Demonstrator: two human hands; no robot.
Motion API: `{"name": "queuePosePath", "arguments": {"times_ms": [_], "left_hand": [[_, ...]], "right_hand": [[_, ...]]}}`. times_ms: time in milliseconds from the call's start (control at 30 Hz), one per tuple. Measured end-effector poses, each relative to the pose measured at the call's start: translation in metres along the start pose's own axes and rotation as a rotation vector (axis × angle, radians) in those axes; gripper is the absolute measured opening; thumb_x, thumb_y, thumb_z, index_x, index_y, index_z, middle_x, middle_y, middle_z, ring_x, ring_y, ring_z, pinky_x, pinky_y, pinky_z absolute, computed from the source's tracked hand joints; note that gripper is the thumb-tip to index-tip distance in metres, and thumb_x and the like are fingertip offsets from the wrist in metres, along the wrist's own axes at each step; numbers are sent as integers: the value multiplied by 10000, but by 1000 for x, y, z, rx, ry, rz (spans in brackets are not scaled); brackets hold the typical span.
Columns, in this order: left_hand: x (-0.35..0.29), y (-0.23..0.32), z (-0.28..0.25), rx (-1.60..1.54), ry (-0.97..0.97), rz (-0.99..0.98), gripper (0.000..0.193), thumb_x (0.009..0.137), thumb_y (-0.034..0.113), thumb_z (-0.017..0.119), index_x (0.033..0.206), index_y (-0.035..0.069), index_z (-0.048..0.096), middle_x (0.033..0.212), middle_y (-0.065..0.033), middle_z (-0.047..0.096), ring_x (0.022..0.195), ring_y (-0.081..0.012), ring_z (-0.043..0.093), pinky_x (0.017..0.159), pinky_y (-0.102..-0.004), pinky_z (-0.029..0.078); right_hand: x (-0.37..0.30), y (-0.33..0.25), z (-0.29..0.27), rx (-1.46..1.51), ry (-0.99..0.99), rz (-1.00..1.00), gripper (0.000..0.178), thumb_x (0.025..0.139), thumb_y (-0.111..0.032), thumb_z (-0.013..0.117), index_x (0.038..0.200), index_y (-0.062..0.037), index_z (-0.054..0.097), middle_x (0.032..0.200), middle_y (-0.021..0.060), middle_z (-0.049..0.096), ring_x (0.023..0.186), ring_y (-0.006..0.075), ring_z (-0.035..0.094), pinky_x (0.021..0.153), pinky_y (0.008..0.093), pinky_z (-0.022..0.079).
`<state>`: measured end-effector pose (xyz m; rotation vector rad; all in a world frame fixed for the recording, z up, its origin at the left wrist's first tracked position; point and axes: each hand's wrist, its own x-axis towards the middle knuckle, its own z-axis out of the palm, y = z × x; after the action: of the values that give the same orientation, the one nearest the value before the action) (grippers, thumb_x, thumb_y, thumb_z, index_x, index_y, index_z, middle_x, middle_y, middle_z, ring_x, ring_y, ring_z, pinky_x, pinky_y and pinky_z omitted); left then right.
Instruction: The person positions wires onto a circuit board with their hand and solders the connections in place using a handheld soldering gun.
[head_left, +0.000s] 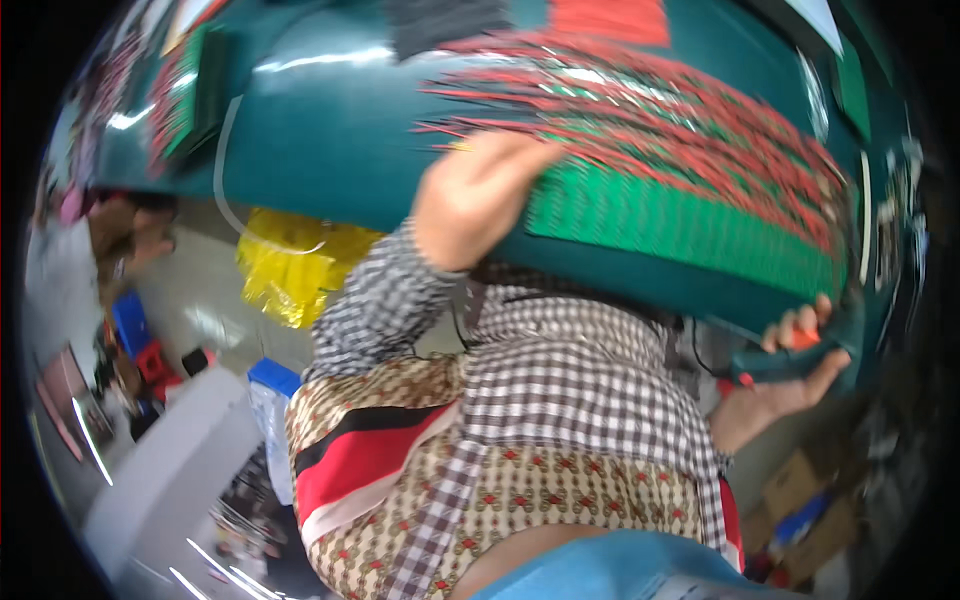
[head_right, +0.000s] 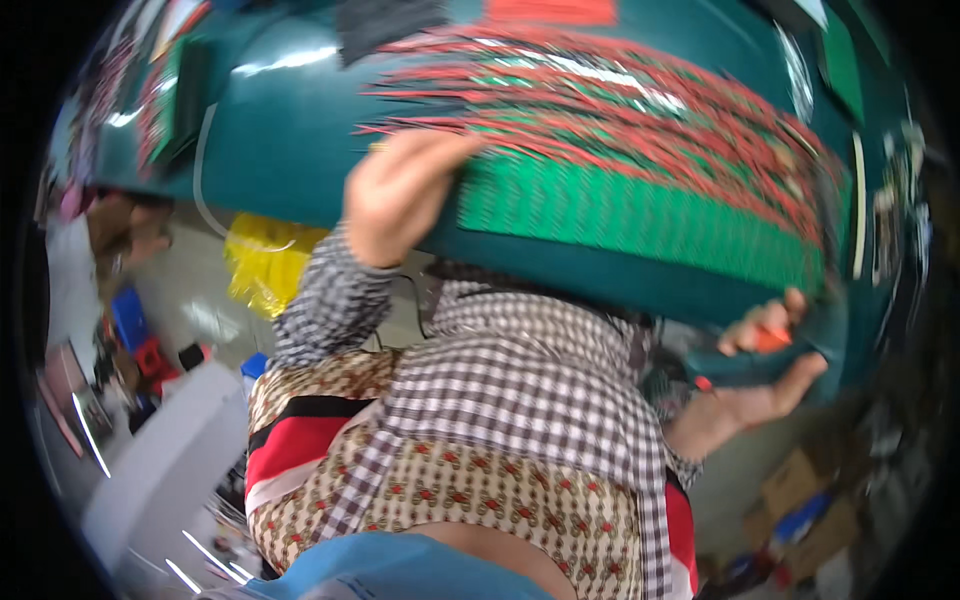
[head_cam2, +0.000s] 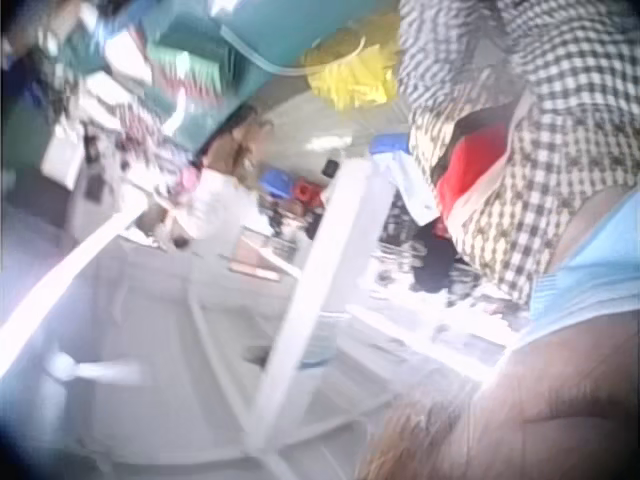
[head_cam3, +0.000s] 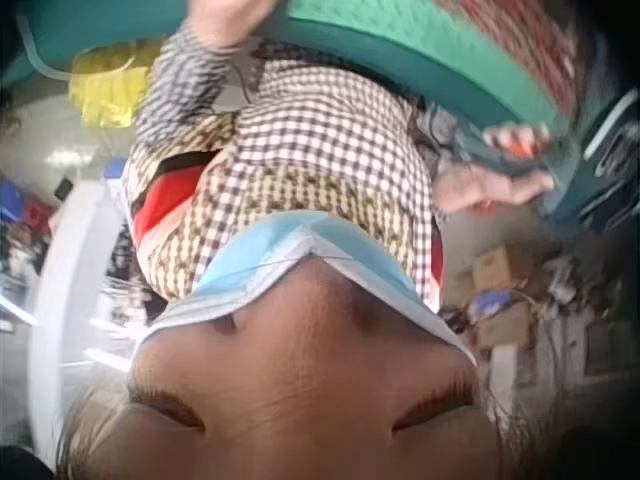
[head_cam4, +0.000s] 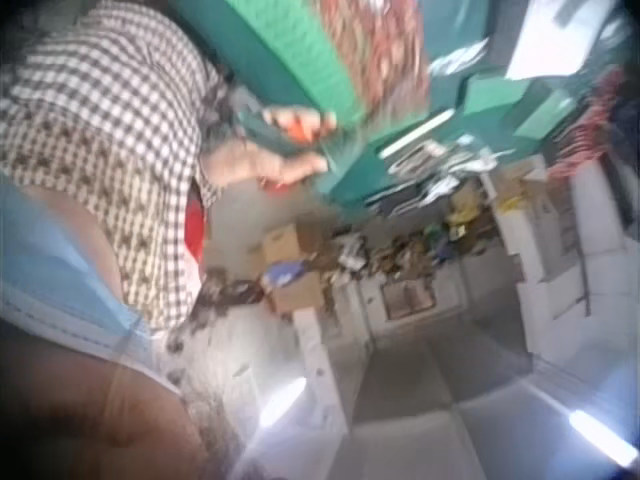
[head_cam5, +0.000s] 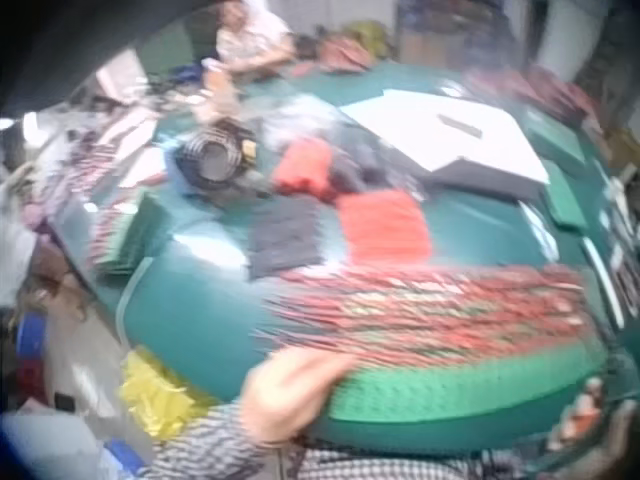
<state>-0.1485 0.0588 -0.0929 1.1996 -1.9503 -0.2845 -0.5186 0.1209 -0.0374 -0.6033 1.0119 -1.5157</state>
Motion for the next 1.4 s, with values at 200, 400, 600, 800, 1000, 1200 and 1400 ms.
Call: {"name": "queuePosePath", "arguments": {"times_ms": [200, 400, 600, 800, 1000, 1200, 1400], "left_hand": [[8, 24, -5, -21, -189, -9, 356, 717, -96, 650, 1051, 20, 688, 929, -99, 631, 808, -241, 638, 680, -321, 521], [12, 25, 6, 107, -238, 35, 336, 698, -63, 677, 1021, 27, 689, 924, -91, 640, 814, -243, 642, 684, -328, 522], [16, 16, 15, 115, -219, 193, 301, 708, 78, 616, 1004, 46, 655, 946, -65, 614, 803, -211, 614, 669, -310, 520], [15, 15, 21, 95, -258, 127, 349, 664, -45, 682, 1002, 45, 681, 902, -66, 631, 774, -228, 627, 657, -332, 512], [15, 11, 21, 42, -249, 138, 345, 653, -53, 690, 984, 45, 684, 895, -64, 627, 753, -228, 618, 652, -327, 504], [15, 6, 21, 11, -255, 174, 318, 664, -4, 658, 980, 31, 667, 911, -71, 607, 774, -226, 604, 659, -321, 506], [16, 7, 22, 9, -250, 167, 313, 660, -2, 656, 972, 27, 668, 910, -73, 606, 776, -228, 605, 658, -323, 505]], "right_hand": [[-38, 46, 12, -192, -72, 64, 783, 886, -564, 584, 1321, 63, 407, 1002, 109, 565, 837, 207, 623, 685, 342, 584], [-54, 55, 18, -289, -75, 151, 819, 870, -556, 593, 1331, 93, 398, 1037, 131, 561, 944, 269, 645, 732, 352, 596], [-61, 56, 18, -276, -61, 245, 842, 818, -515, 691, 1338, 78, 397, 1091, 157, 584, 1028, 305, 633, 850, 390, 570], [-65, 48, 38, -464, -77, 242, 848, 819, -551, 659, 1305, 97, 409, 1052, 164, 590, 975, 296, 635, 804, 380, 581], [-61, 36, 48, -437, -149, 418, 682, 817, -509, 711, 1185, 31, 516, 1134, 160, 591, 1120, 258, 567, 1000, 405, 439], [-60, 37, 46, -465, -169, 443, 646, 836, -492, 699, 1181, 23, 518, 1121, 151, 590, 1118, 254, 565, 1004, 405, 436], [-60, 44, 43, -413, -240, 352, 581, 851, -415, 710, 1178, 25, 516, 1104, 147, 589, 1087, 251, 576, 985, 404, 445]]}}
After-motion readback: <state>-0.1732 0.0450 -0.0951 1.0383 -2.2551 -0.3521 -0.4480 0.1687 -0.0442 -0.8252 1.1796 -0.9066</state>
